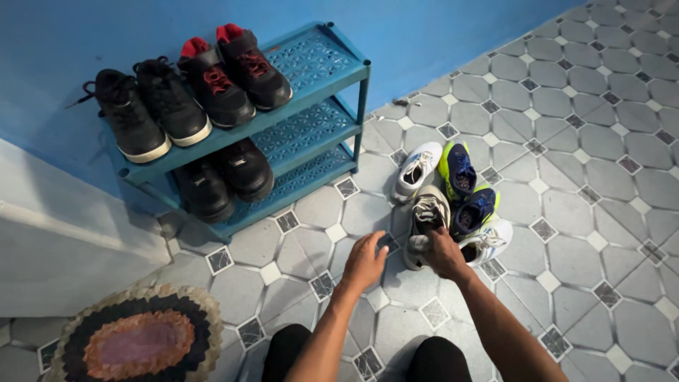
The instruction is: The person assembles a blue plastic three-tier shoe rack by inserting the top shelf into the frame and securing it. Then, the person wipes several pairs of shoes with a cloth and places them on the rack.
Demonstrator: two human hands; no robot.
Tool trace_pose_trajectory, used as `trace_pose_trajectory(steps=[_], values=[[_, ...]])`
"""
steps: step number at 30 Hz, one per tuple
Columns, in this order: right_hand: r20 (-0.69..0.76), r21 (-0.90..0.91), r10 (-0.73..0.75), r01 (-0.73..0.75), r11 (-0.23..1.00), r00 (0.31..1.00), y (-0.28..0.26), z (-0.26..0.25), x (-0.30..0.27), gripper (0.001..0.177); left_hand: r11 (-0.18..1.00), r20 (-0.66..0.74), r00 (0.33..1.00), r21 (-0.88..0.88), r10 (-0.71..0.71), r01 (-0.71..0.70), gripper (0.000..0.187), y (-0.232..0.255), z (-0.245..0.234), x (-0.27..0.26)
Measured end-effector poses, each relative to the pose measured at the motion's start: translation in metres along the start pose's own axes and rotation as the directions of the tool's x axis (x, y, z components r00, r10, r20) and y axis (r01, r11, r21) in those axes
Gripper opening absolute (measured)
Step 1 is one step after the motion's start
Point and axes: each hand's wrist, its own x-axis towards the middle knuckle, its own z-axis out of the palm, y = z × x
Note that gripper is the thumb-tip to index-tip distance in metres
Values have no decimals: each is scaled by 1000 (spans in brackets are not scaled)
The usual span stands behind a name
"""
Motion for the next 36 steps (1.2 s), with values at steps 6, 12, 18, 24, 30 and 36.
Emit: trace_pose_trajectory(steps=[6,12,18,24,30,36], values=[[-210,90,-44,64,994,977,-30,-11,-4,39,997,155,986,59,-62,53,87,9,18,-11],[-220,132,112,-84,988,969,-125,-52,-16,36,992,15,996,89,-90,88,108,53,16,-12],[-69,358,221,-182,916,973,-201,-96,-38,31,947,-367,874,173,319,-272,89,66,-29,-15],[-522,73,-170,243,967,836,-227,-108,-63,67,963,-323,910,16,258,-268,98,107,-73,-11],[-346,-281,-682,622,731,644,-228,-119,-73,50,974,-259,939,34,225,-224,106,142,-95,-13],[-674,-146,-344,339,930,654,-230,-118,-71,41,981,-372,910,5,182,-194,116,170,-106,-15]])
